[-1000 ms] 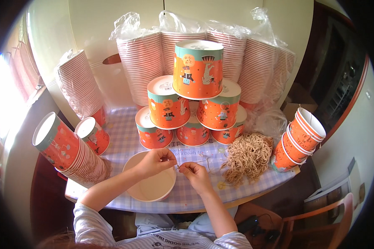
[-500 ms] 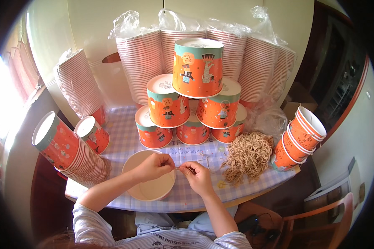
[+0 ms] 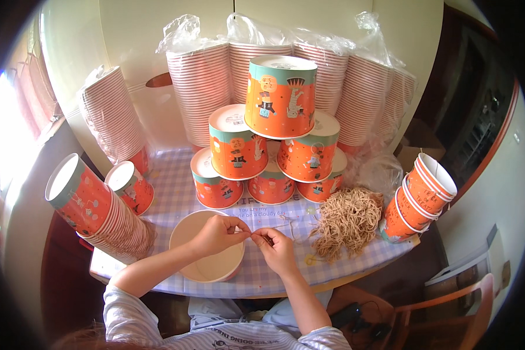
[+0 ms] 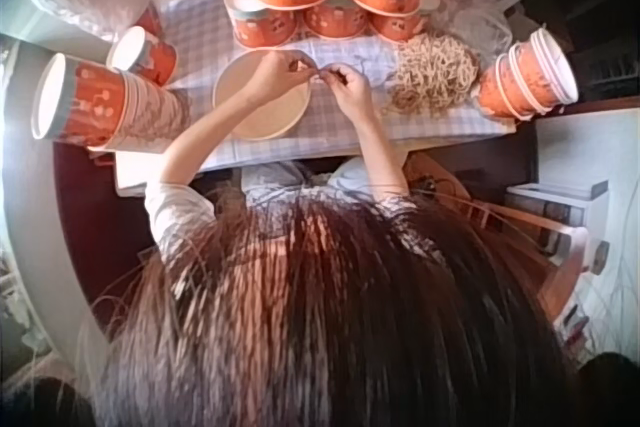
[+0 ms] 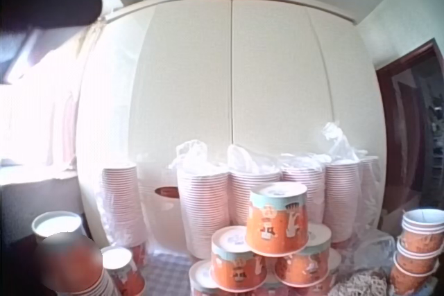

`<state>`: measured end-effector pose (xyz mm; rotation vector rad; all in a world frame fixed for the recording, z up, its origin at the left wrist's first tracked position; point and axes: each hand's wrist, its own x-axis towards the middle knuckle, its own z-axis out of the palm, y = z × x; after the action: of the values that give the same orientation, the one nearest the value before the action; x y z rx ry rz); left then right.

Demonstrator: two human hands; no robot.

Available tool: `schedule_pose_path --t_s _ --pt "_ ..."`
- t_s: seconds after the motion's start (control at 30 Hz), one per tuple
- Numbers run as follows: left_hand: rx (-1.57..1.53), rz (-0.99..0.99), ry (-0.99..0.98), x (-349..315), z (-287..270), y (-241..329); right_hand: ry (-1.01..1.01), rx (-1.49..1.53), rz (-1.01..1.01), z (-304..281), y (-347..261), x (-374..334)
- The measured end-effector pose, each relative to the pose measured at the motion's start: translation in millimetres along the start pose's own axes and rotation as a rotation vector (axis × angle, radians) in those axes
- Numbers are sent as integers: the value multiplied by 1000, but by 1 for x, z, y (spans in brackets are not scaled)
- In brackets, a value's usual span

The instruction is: Attaching elastic strings to small themed paper buckets.

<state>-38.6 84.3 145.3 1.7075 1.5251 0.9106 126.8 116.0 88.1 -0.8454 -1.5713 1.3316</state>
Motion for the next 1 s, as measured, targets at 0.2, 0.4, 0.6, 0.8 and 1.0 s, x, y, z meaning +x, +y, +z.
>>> schedule_pose_path --t_s 0.2,0.4,0.6,0.8,1.0 --pt "31 -5 2 0 -1 3 -19 -3 -13 1 4 -1" --pt "37 61 46 2 2 -5 3 -50 -79 1 8 -2" --pt "111 137 70 3 8 -7 4 -121 -201 4 4 -4" --pt "197 180 79 3 12 -7 -45 -133 -222 1 7 -6" --pt "398 262 -2 -7 1 11 -67 76 -34 -3 26 -17"
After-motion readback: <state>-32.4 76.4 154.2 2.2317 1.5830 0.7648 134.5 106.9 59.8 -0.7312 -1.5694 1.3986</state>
